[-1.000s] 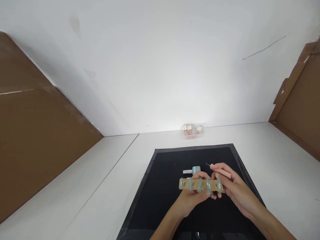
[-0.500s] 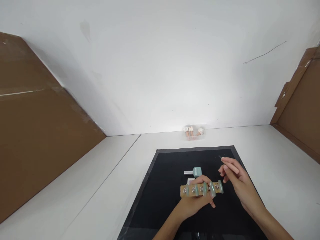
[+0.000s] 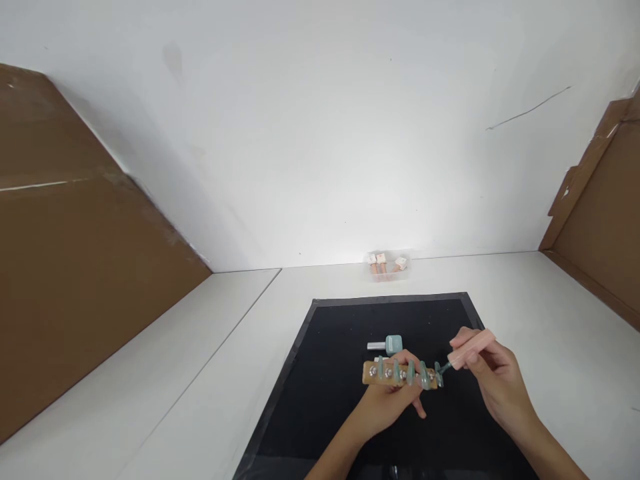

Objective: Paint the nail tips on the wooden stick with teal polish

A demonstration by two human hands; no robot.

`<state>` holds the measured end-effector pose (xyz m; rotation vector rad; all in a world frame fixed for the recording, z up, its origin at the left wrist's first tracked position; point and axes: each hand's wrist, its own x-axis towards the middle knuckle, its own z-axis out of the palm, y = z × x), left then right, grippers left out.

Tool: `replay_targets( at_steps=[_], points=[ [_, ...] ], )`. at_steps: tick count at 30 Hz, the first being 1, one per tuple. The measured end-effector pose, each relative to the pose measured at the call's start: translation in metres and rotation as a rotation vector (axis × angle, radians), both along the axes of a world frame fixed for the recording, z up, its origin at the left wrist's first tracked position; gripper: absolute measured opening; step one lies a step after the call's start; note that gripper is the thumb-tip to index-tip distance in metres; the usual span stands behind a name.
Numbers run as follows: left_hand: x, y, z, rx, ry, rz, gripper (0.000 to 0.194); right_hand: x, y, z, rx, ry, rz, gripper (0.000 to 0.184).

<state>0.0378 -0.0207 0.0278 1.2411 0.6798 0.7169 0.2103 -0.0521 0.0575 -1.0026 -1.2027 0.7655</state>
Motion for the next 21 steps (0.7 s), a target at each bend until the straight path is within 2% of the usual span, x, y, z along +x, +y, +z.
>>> replay_targets(
  at_steps=[8,15,21],
  points=[
    [0.0006,0.0008,-0.0050,-0.029,-0.071,-0.027,0.040,-0.0065,-0.0032,0.0083,0.151,-0.102,0.116,0.036],
    [0.0018,0.0005,-0.0036,-0.104,-0.177,-0.080,0.040,-0.0044,-0.0033,0.0040,0.160,-0.136,0.159,0.028],
    [-0.0005,0.0009,-0.0098,-0.203,-0.204,-0.142,0.040,-0.0049,-0.0032,0.0057,0.244,-0.134,0.176,0.018]
  ],
)
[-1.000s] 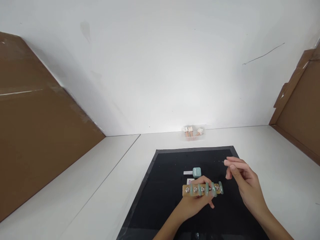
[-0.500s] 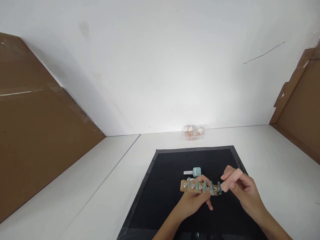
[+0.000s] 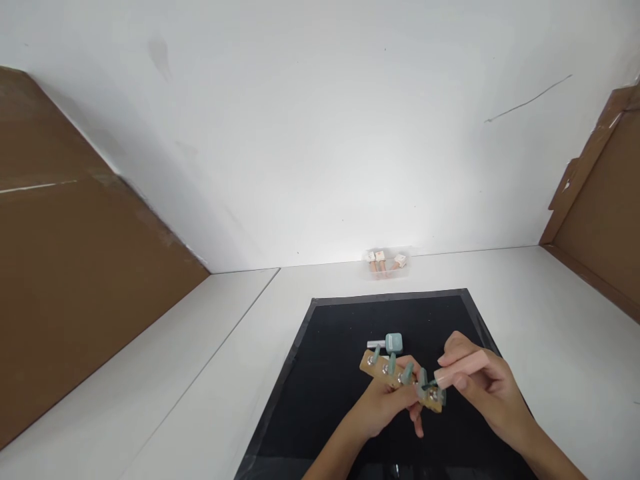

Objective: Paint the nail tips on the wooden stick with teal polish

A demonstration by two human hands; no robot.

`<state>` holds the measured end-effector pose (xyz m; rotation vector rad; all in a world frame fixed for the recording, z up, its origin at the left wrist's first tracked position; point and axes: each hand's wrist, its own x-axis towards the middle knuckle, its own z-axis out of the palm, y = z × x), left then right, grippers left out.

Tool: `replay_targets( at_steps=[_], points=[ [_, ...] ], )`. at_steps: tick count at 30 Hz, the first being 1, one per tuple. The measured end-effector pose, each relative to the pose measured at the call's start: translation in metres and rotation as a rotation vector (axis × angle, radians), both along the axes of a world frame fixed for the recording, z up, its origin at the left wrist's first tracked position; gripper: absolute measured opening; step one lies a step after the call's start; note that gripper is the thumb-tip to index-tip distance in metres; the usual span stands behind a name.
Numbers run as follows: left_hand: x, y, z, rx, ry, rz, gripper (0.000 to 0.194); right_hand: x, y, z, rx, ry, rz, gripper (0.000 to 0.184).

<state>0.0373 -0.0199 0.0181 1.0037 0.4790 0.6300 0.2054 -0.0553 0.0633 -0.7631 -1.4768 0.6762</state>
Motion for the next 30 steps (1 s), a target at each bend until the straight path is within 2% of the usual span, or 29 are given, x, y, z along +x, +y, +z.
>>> replay_targets(
  at_steps=[4,12,19,24,30],
  points=[
    [0.000,0.000,-0.004,-0.044,-0.009,-0.069,0.039,-0.001,0.000,-0.001,0.017,-0.008,0.013,0.013],
    [0.000,-0.001,-0.007,0.026,0.095,-0.211,0.048,-0.003,0.001,-0.006,0.000,-0.058,-0.013,0.013],
    [0.000,-0.002,-0.005,0.046,0.134,-0.251,0.052,-0.002,0.001,-0.006,0.014,-0.089,-0.031,0.010],
    [-0.001,-0.002,-0.010,0.019,0.101,-0.286,0.049,-0.001,0.002,-0.012,-0.047,-0.085,-0.091,0.009],
    [-0.002,0.001,-0.016,0.019,0.047,-0.305,0.046,-0.001,0.001,-0.009,-0.001,-0.056,-0.089,0.012]
  ],
)
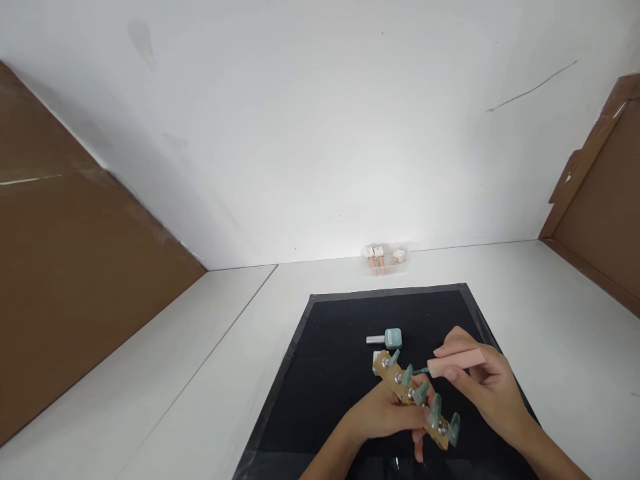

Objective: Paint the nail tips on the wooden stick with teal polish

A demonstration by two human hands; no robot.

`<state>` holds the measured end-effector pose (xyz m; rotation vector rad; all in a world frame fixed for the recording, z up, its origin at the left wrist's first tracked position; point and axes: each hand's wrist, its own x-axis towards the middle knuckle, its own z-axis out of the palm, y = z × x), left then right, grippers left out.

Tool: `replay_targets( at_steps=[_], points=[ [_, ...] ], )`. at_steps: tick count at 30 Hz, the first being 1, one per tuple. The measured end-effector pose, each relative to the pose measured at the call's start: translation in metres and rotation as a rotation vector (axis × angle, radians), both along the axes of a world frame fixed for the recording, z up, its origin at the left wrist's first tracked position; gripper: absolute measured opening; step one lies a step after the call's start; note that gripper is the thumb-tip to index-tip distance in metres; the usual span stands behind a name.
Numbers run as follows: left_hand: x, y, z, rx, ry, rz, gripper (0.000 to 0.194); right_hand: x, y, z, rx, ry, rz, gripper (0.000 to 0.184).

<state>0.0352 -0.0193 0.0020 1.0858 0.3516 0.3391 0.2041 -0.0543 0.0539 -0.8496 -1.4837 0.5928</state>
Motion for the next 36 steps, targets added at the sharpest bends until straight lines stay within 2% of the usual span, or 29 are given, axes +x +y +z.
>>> replay_targets(
  at_steps=[4,10,15,22,26,31,36],
  points=[
    [0.001,0.000,0.004,0.039,0.010,0.010,0.047,-0.001,0.000,0.003,0.005,-0.015,0.068,0.014],
    [0.002,-0.001,0.007,0.022,0.022,0.002,0.047,-0.001,0.001,0.000,0.012,-0.011,-0.005,0.014],
    [0.001,-0.001,0.007,0.050,0.032,0.004,0.049,-0.002,0.001,0.002,0.028,-0.027,0.056,0.015],
    [0.001,-0.002,0.011,0.043,0.090,0.019,0.052,-0.002,0.000,0.002,0.015,-0.007,0.024,0.015],
    [0.002,-0.001,0.008,0.066,0.071,0.015,0.052,-0.001,0.000,0.001,0.023,-0.018,0.091,0.013],
    [0.002,-0.001,0.002,0.055,0.042,0.018,0.049,-0.002,0.000,0.003,-0.015,-0.013,0.024,0.016],
    [0.002,0.000,0.002,0.087,0.045,-0.001,0.049,-0.002,0.001,0.002,0.051,-0.002,0.086,0.008]
  ],
)
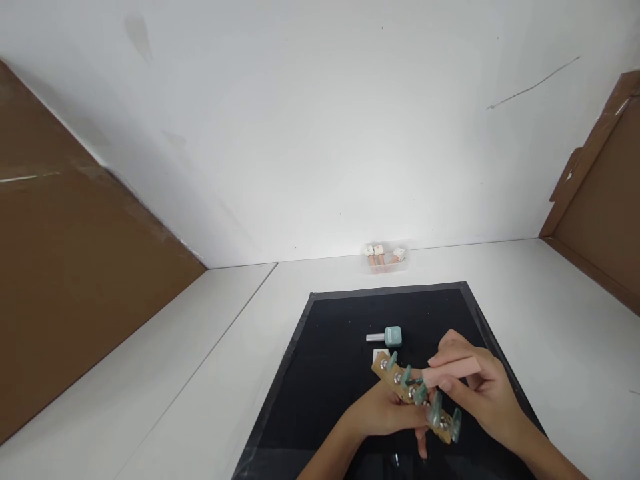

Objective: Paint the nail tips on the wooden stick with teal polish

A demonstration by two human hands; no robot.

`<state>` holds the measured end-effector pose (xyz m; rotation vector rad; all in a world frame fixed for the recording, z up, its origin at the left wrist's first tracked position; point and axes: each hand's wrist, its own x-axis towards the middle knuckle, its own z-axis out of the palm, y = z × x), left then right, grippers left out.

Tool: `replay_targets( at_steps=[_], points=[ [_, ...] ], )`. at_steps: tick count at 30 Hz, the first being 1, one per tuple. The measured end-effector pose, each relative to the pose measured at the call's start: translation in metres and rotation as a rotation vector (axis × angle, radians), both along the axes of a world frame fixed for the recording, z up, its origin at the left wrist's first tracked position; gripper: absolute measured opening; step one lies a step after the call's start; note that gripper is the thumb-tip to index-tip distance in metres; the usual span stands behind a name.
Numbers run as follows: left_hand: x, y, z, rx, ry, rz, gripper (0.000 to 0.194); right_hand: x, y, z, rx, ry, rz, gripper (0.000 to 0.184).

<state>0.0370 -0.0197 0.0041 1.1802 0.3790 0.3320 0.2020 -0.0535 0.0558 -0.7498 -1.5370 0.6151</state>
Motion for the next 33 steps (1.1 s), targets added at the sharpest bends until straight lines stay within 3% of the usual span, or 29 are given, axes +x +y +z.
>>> replay_targets(
  at_steps=[6,12,17,33],
  points=[
    [0.0002,-0.0009,0.0024,-0.025,-0.009,0.017,0.047,-0.0001,0.0002,0.0004,-0.013,-0.008,-0.059,0.012],
    [0.0021,0.0007,0.0032,-0.001,-0.019,0.008,0.046,-0.0004,0.0009,0.0023,0.028,-0.018,0.021,0.009],
    [0.0007,-0.0009,-0.0011,-0.038,-0.071,0.023,0.044,-0.0006,-0.0009,0.0010,-0.033,0.010,-0.044,0.012],
    [0.0000,-0.0004,0.0018,-0.023,-0.012,0.019,0.045,-0.0022,-0.0003,-0.0004,-0.045,0.006,-0.054,0.012]
  ],
)
